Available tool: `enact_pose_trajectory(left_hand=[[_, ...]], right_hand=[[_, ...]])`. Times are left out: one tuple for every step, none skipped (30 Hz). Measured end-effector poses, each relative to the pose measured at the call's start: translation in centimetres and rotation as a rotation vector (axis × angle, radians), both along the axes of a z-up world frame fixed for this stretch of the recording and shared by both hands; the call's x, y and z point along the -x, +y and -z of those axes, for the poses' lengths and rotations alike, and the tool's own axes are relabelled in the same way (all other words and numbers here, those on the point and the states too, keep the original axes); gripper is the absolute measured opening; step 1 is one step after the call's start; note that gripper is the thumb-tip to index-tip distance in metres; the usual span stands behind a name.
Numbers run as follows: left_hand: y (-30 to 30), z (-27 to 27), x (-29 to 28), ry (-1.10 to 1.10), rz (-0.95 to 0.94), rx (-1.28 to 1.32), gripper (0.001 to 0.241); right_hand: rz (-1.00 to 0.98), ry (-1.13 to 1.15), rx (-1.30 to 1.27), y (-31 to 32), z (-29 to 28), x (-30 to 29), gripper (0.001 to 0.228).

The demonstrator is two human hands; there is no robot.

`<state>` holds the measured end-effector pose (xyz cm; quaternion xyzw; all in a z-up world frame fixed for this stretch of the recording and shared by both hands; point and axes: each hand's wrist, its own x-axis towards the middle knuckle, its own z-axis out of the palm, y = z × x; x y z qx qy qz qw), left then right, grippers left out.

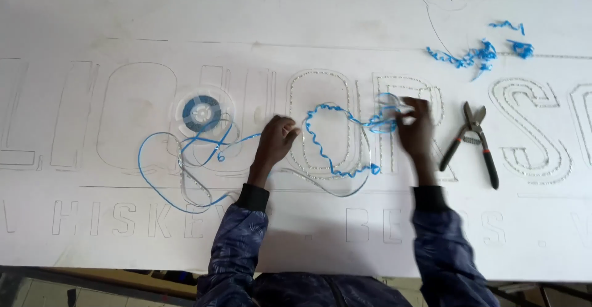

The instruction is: The person is carefully laying out and pressing a flexible blue LED strip onto a white board, following the pre-marked outlines of letters for a sign.

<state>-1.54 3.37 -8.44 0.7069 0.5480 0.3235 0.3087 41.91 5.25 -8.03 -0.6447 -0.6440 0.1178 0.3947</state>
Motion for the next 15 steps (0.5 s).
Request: enact_pose_trajectory(left_hand=[[-0.2,0.6,-0.5,0.000,0.010,0.006,0.033],[0.2,1.0,-0.9,0.023,0.008,-0.061,0.036],[0.5,1.3,-1.2,0.047,0.005,-0.129,0.038],[1.4,2.0,-1.6,0.049,0.004,-0.140,0.038],[2.2,2.8,-2.0,0.084,0.010,-0.208,0.047],[2.2,3.8,-2.3,0.119,0.015,-0.263,0.055],[2.5,3.7,-2.5,0.122,0.013,-0.261,0.055],[2.9,3.6,-2.8,0.077,-0.001,-0.166,0.046],[3.3,3.4,-3.2,0.033,-0.015,-0.072,0.043],[3.3,3.0,-3.0,0.036,-0.014,-0.075,0.043],[3.3,2.5,-2.8,0.016,-0.011,-0.042,0.039],[3.1,2.0,-2.6,-0.003,-0.005,-0.007,0.036],[2.9,2.1,-2.4,0.002,-0.002,-0.007,0.036],[3.0,2.2,-2.4,-0.021,-0.009,-0.019,0.034],[3.2,2.3,-2.4,-0.045,-0.016,-0.031,0.033]], right_hand=[[0.010,0.000,0.006,-1.2,-1.1,3.4,0.045],[-0.044,0.010,-0.043,-1.6,-2.3,6.9,0.041],[-0.099,0.020,-0.093,-2.0,-3.6,10.5,0.037],[-0.100,0.021,-0.104,-1.6,-3.8,12.7,0.037],[-0.178,0.032,-0.076,-1.3,-3.9,14.9,0.036],[-0.256,0.045,-0.035,-1.7,-3.7,17.2,0.036],[-0.259,0.047,-0.033,-1.1,-3.5,18.3,0.036],[-0.329,-0.044,0.132,-0.4,-3.4,19.4,0.053],[-0.399,-0.136,0.298,0.3,-3.2,20.4,0.070],[-0.398,-0.133,0.294,1.8,-1.4,19.9,0.070],[-0.427,-0.151,0.243,3.4,0.4,19.3,0.040],[-0.454,-0.167,0.194,4.7,2.3,18.7,0.018],[-0.450,-0.162,0.193,5.9,3.1,17.1,0.018],[-0.510,0.002,0.174,7.2,3.9,15.2,0.018],[-0.568,0.166,0.151,8.5,4.8,13.4,0.018]])
